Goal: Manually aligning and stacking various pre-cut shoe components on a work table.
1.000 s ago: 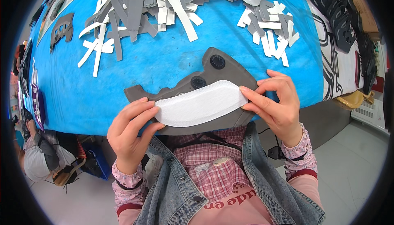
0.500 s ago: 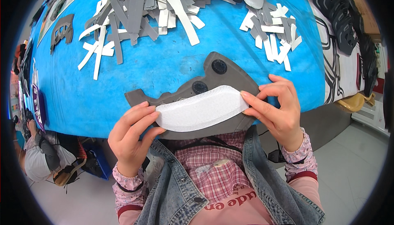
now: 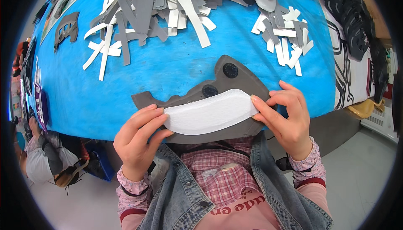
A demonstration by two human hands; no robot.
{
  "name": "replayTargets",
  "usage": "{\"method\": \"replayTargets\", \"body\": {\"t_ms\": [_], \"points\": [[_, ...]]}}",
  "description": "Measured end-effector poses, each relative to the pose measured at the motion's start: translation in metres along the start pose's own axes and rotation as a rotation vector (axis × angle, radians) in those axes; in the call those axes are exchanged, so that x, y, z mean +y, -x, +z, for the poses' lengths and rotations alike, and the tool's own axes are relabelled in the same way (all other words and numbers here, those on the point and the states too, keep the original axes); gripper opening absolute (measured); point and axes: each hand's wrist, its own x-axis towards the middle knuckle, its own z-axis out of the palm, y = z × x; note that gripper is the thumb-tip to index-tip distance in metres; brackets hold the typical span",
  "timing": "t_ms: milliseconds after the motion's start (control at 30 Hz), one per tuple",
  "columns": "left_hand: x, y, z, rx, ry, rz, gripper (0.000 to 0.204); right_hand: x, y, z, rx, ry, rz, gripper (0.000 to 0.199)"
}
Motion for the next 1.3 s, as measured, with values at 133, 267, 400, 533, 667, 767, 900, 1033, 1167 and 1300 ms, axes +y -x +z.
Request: {"method": "replayTargets", "body": {"t_ms": [133, 267, 400, 533, 667, 767, 900, 1033, 1167, 1300], "points": [[0.002, 0.000, 0.000, 0.003, -0.002, 0.003, 0.037, -0.007, 0.003, 0.000, -0.004, 0.075, -0.029, 0.040], [0.001, -0.003, 0.000, 0.033, -0.035, 0.050, 0.038, -0.018, 0.005, -0.007, -0.127, 0.145, -0.032, 0.048], [-0.001, -0.003, 0.001, 0.040, -0.018, 0.061, 0.038, -0.022, 0.009, -0.009, -0.194, 0.164, -0.012, 0.057], [-0.001, -0.002, 0.001, 0.049, -0.024, 0.068, 0.038, -0.022, 0.009, -0.009, -0.197, 0.177, -0.023, 0.057], [-0.001, -0.001, 0.001, 0.029, 0.003, 0.049, 0.038, -0.022, 0.009, -0.008, -0.214, 0.184, -0.018, 0.058], [-0.002, -0.001, 0.001, 0.032, 0.004, 0.057, 0.038, -0.023, 0.010, -0.008, -0.216, 0.190, -0.018, 0.058], [-0.001, -0.002, 0.000, 0.031, 0.006, 0.053, 0.037, -0.023, 0.009, -0.008, -0.219, 0.184, -0.018, 0.058], [0.001, -0.004, 0.001, 0.059, -0.036, 0.081, 0.036, -0.024, 0.009, -0.010, -0.226, 0.187, -0.015, 0.059], [0.002, -0.003, 0.002, 0.052, -0.062, 0.073, 0.035, -0.024, 0.009, -0.009, -0.227, 0.192, -0.015, 0.060], [0.005, -0.003, 0.001, 0.050, -0.084, 0.074, 0.035, -0.024, 0.009, -0.010, -0.230, 0.193, -0.011, 0.061]]}}
